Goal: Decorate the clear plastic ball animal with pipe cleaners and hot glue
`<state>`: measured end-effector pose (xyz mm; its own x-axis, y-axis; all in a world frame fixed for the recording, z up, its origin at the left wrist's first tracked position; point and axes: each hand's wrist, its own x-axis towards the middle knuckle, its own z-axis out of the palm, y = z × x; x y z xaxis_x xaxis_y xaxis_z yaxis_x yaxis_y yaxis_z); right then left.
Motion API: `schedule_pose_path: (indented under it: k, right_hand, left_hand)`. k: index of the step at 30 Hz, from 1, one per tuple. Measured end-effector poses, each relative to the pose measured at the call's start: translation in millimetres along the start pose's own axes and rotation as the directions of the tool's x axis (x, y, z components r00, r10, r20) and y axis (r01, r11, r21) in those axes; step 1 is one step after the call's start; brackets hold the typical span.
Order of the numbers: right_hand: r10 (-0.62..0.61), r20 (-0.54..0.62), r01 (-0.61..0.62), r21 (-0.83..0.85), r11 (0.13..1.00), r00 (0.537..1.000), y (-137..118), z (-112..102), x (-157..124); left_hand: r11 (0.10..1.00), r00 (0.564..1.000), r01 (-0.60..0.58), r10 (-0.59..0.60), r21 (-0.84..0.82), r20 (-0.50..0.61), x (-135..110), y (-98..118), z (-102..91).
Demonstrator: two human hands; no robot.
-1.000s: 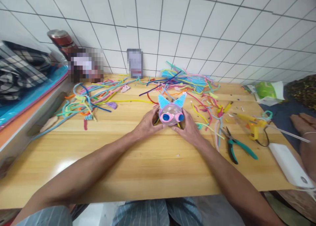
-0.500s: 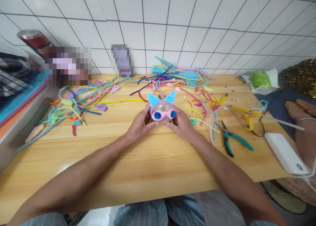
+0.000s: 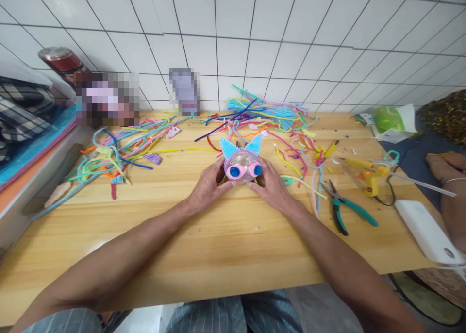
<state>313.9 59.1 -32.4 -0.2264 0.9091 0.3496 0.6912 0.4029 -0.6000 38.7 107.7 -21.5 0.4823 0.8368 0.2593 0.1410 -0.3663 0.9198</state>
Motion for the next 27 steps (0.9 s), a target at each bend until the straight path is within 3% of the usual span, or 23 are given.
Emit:
schedule_pose_path:
  k: [9, 14, 22, 27]
  right_hand:
    - [0.065, 0.015, -0.066, 0.022, 0.998, 0.998, 1.3, -0.3, -1.0]
    - [0.068, 0.027, -0.069, 0.038, 0.997, 0.997, 2.1, -1.8, 0.5]
    - [0.081, -0.016, -0.081, 0.018, 0.997, 0.997, 14.7, -2.2, -7.0]
    - [0.084, -0.054, -0.085, -0.010, 0.996, 0.995, 18.7, -8.8, -8.6]
  left_hand:
    - [0.998, 1.000, 0.008, -0.009, -0.058, -0.013, -1.8, -5.9, -5.2]
    - [0.989, 0.994, 0.110, -0.110, -0.096, 0.011, -3.4, -10.6, -18.9]
    - [0.969, 0.930, 0.178, -0.223, -0.174, -0.292, -3.2, 12.6, -8.1]
    - [0.965, 0.878, 0.215, -0.259, -0.152, -0.402, 0.3, 28.7, -17.3]
